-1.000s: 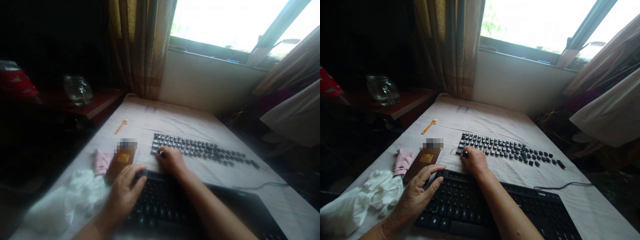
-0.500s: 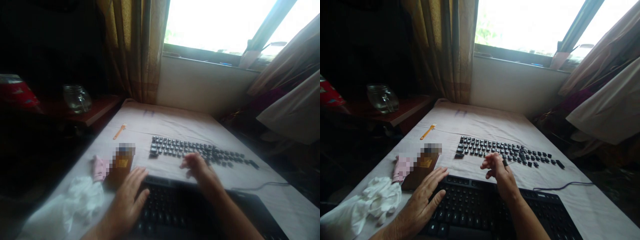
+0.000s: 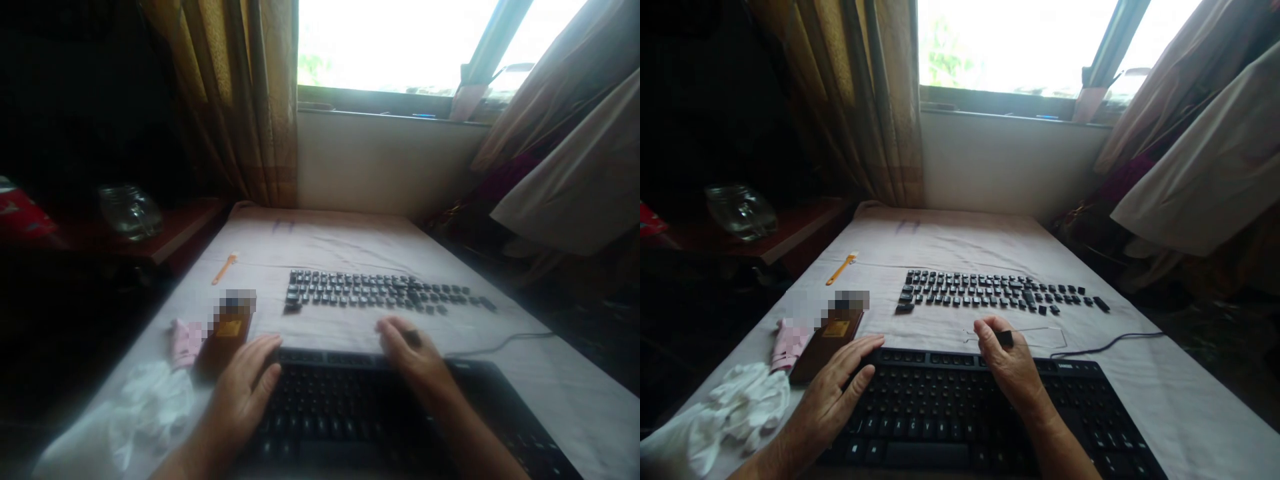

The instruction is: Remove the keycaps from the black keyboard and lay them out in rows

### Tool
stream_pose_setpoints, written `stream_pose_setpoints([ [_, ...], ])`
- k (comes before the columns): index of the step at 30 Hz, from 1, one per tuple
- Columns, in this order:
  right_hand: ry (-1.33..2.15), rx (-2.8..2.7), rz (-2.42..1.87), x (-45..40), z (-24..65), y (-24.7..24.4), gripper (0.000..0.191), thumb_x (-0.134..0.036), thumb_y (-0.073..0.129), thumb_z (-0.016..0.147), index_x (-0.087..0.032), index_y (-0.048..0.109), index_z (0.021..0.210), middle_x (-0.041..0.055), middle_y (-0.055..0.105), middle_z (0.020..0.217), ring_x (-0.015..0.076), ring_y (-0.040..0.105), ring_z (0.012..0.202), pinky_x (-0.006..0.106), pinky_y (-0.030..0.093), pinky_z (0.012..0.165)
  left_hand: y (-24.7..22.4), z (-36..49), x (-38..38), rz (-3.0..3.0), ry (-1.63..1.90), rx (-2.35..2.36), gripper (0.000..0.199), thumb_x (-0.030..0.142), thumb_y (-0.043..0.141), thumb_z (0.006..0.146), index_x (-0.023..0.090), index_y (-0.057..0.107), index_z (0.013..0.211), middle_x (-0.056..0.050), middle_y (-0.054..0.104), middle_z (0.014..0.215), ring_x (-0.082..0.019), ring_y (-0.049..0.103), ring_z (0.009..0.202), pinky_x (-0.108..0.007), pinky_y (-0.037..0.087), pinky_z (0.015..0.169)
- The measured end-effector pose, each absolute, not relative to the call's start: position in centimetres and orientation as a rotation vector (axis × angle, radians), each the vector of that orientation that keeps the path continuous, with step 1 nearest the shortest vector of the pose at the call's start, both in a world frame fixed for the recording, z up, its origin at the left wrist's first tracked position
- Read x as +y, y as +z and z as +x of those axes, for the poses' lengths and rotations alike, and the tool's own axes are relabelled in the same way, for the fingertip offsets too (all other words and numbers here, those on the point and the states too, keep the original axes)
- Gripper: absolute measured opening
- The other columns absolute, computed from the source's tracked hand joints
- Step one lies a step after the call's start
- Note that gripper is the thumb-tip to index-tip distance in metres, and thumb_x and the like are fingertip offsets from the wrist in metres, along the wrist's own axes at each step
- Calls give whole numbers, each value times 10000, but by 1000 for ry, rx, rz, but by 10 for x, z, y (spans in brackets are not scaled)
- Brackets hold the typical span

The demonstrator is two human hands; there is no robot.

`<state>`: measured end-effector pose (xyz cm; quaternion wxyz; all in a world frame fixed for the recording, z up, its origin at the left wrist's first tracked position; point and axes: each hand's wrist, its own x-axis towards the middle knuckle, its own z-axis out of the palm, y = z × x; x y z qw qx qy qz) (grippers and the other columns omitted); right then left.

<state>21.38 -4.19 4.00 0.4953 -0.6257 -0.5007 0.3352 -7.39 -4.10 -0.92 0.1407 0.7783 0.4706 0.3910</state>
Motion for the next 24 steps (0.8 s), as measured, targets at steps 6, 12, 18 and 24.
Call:
stream_pose_setpoints([
  [6, 967, -1206, -1476, -52, 217, 49, 333, -475, 710, 699, -192, 666, 871, 12, 680, 661, 167, 628, 564, 258, 488, 490, 8, -67, -36, 2124, 1071, 1398, 333, 339, 439, 963, 212, 695, 1134, -75, 745, 1139, -251, 681, 1094, -436, 535, 984],
  [12, 1138, -1225, -1438, -68, 196, 53, 363, -500, 728, 695, -185, 688, 870, 56, 735, 694, 194, 683, 619, 267, 517, 503, 8, -62, -40, 2014, 1060, 1425, 371, 336, 350, 995, 196, 679, 1095, -77, 737, 1110, -233, 669, 1082, -424, 523, 985],
  [18, 1232, -1460, -1386, -85, 159, 41, 205, -385, 719, 737, -195, 725, 812, 21, 716, 662, 155, 640, 580, 251, 505, 537, 5, -63, -42, 1963, 1077, 1358, 362, 344, 340, 994, 212, 663, 1092, -62, 727, 1112, -223, 658, 1087, -394, 517, 978],
  [24, 1066, -1761, -1388, -86, 134, 33, 110, -294, 695, 769, -202, 728, 821, 33, 764, 765, 187, 698, 696, 266, 537, 634, 1, -66, -42, 1835, 1102, 1275, 367, 368, 348, 1001, 220, 670, 1100, -45, 732, 1109, -216, 669, 1063, -360, 519, 958],
])
